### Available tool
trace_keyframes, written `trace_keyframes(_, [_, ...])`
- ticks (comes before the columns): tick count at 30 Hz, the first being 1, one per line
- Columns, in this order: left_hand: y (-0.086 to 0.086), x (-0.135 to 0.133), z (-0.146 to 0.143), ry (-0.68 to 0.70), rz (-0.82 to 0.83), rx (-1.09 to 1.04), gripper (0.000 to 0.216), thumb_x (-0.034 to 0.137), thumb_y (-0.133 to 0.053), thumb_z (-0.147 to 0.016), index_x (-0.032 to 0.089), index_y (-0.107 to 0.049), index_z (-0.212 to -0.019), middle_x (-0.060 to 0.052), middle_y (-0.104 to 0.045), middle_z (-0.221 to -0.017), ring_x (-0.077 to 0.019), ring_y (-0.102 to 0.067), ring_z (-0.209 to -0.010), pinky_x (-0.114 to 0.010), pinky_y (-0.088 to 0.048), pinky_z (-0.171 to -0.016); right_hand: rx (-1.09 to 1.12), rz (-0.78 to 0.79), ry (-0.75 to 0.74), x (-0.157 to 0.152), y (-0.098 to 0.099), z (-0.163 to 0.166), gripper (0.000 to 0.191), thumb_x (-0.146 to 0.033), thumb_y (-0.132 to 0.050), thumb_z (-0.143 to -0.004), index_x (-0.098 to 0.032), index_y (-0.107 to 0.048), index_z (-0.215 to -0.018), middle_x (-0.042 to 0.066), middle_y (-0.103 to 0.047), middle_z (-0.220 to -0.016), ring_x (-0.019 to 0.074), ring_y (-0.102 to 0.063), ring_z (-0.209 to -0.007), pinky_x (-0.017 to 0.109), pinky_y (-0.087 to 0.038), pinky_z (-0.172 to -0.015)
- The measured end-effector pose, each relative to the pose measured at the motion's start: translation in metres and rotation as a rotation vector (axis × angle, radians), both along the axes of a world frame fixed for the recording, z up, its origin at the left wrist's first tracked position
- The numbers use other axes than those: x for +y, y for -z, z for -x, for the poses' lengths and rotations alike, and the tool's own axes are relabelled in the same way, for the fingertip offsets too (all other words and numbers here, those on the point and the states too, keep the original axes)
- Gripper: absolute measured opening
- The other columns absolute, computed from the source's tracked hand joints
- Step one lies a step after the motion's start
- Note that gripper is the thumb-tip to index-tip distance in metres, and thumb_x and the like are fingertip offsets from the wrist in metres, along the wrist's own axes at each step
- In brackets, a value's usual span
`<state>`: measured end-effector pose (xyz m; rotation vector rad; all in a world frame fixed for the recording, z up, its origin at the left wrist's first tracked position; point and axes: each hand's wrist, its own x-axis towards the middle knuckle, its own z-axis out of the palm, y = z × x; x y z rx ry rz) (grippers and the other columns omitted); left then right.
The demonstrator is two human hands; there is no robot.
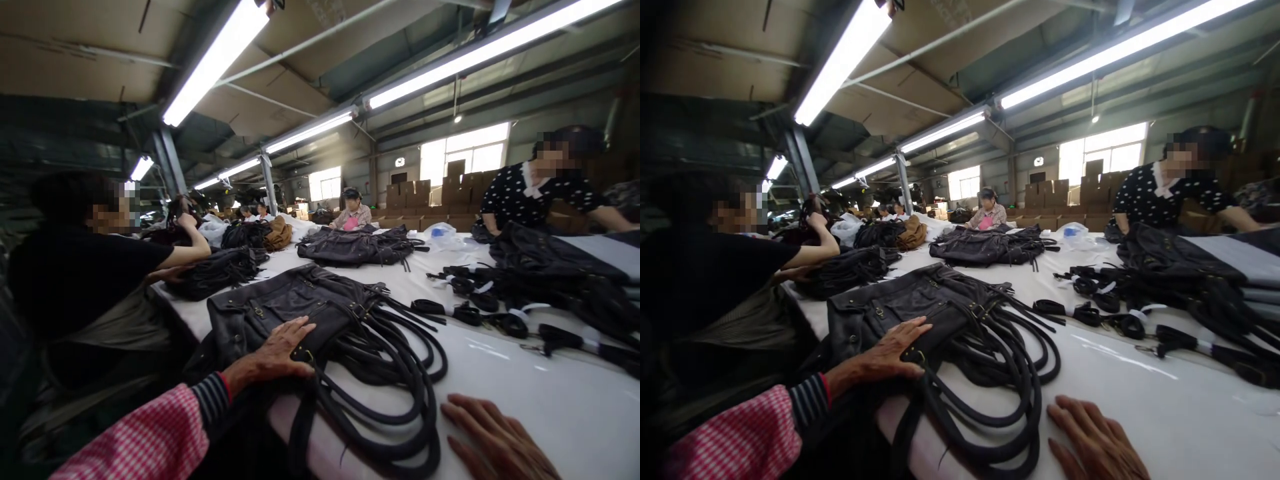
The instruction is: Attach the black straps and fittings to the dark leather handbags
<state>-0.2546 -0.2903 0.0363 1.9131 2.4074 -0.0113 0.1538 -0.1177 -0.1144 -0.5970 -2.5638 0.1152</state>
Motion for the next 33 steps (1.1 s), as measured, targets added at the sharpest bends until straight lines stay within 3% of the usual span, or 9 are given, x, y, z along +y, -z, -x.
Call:
trace_keyframes(3, [-0.008, -0.025, 0.005, 0.113, 0.027, -0.022, 0.098, 0.041, -0.079, -0.072, 0.033, -0.033, -0.158, -0.004, -0.025, -0.17, -0.0318, -0.025, -0.155, -0.048, -0.022, -0.127, 0.035, -0.042, 0.039, -0.003, -0.002, 0.002, 0.04, -0.04, -0.055, -0.094, -0.036, -0.07, -0.13, 0.003, -0.071, -0.132, 0.0311, -0.068, -0.117, 0.042, -0.061, -0.089])
trace_keyframes(6, [-0.007, -0.033, 0.001, 0.089, -0.047, 0.047, 0.076, 0.038, -0.07, -0.084, 0.032, -0.041, -0.154, -0.005, -0.035, -0.165, -0.0306, -0.035, -0.15, -0.047, -0.03, -0.123, 0.068, -0.088, 0.079, -0.001, 0.008, 0.005, 0.036, -0.041, -0.056, -0.094, -0.036, -0.071, -0.127, 0.003, -0.073, -0.128, 0.0291, -0.07, -0.113, 0.039, -0.061, -0.084])
trace_keyframes(13, [0.011, -0.004, -0.01, 0.151, -0.095, 0.374, 0.055, 0.026, -0.056, -0.093, 0.018, -0.05, -0.147, -0.02, -0.057, -0.142, -0.0365, -0.056, -0.127, -0.051, -0.048, -0.102, 0.103, -0.064, 0.081, -0.003, 0.003, 0.006, 0.033, -0.038, -0.06, -0.094, -0.038, -0.072, -0.124, 0.002, -0.073, -0.127, 0.0272, -0.07, -0.112, 0.035, -0.059, -0.084])
trace_keyframes(15, [0.008, 0.004, -0.008, 0.162, -0.141, 0.331, 0.037, 0.024, -0.049, -0.096, 0.017, -0.063, -0.13, -0.018, -0.068, -0.122, -0.0351, -0.063, -0.111, -0.048, -0.051, -0.092, 0.103, -0.068, 0.073, -0.007, -0.004, 0.007, 0.032, -0.036, -0.06, -0.093, -0.037, -0.072, -0.123, 0.002, -0.074, -0.124, 0.0266, -0.071, -0.109, 0.034, -0.059, -0.083])
trace_keyframes(19, [-0.022, 0.024, -0.002, 0.04, -0.365, 0.045, 0.034, 0.035, -0.045, -0.099, 0.019, -0.067, -0.079, -0.007, -0.066, -0.07, -0.0268, -0.063, -0.073, -0.036, -0.044, -0.072, 0.079, -0.037, 0.114, -0.014, -0.01, 0.009, 0.033, -0.036, -0.059, -0.096, -0.037, -0.069, -0.128, 0.001, -0.071, -0.13, 0.0253, -0.067, -0.115, 0.036, -0.057, -0.091])
trace_keyframes(24, [-0.093, 0.064, -0.012, 0.0, -0.551, -0.078, 0.04, 0.036, -0.041, -0.098, 0.021, -0.064, -0.069, -0.004, -0.065, -0.068, -0.0232, -0.059, -0.07, -0.032, -0.038, -0.069, 0.038, 0.055, 0.12, -0.014, -0.008, 0.008, 0.031, -0.039, -0.057, -0.099, -0.039, -0.066, -0.128, 0.0, -0.067, -0.134, 0.0248, -0.063, -0.121, 0.038, -0.055, -0.095])
trace_keyframes(28, [-0.145, 0.094, -0.057, 0.027, -0.735, -0.3, 0.037, 0.039, -0.055, -0.089, 0.023, -0.06, -0.056, -0.002, -0.057, -0.056, -0.0238, -0.053, -0.065, -0.032, -0.04, -0.065, 0.04, 0.102, 0.104, -0.017, -0.017, 0.009, 0.029, -0.036, -0.056, -0.1, -0.037, -0.067, -0.126, 0.003, -0.067, -0.132, 0.025, -0.062, -0.119, 0.039, -0.053, -0.095])
trace_keyframes(31, [-0.157, 0.1, -0.112, 0.165, -0.744, -0.596, 0.033, 0.036, -0.062, -0.084, 0.023, -0.058, -0.054, -0.002, -0.057, -0.057, -0.022, -0.05, -0.063, -0.032, -0.041, -0.061, 0.045, 0.148, 0.12, -0.023, -0.028, 0.013, 0.026, -0.031, -0.055, -0.097, -0.033, -0.07, -0.118, 0.005, -0.069, -0.124, 0.0252, -0.065, -0.11, 0.038, -0.054, -0.09])
trace_keyframes(33, [-0.147, 0.098, -0.147, 0.294, -0.571, -0.761, 0.03, 0.036, -0.058, -0.088, 0.022, -0.061, -0.062, -0.002, -0.061, -0.066, -0.0206, -0.052, -0.066, -0.03, -0.041, -0.06, 0.086, 0.177, 0.167, -0.025, -0.034, 0.015, 0.03, -0.027, -0.054, -0.094, -0.031, -0.071, -0.118, 0.006, -0.072, -0.117, 0.0252, -0.067, -0.103, 0.038, -0.055, -0.087])
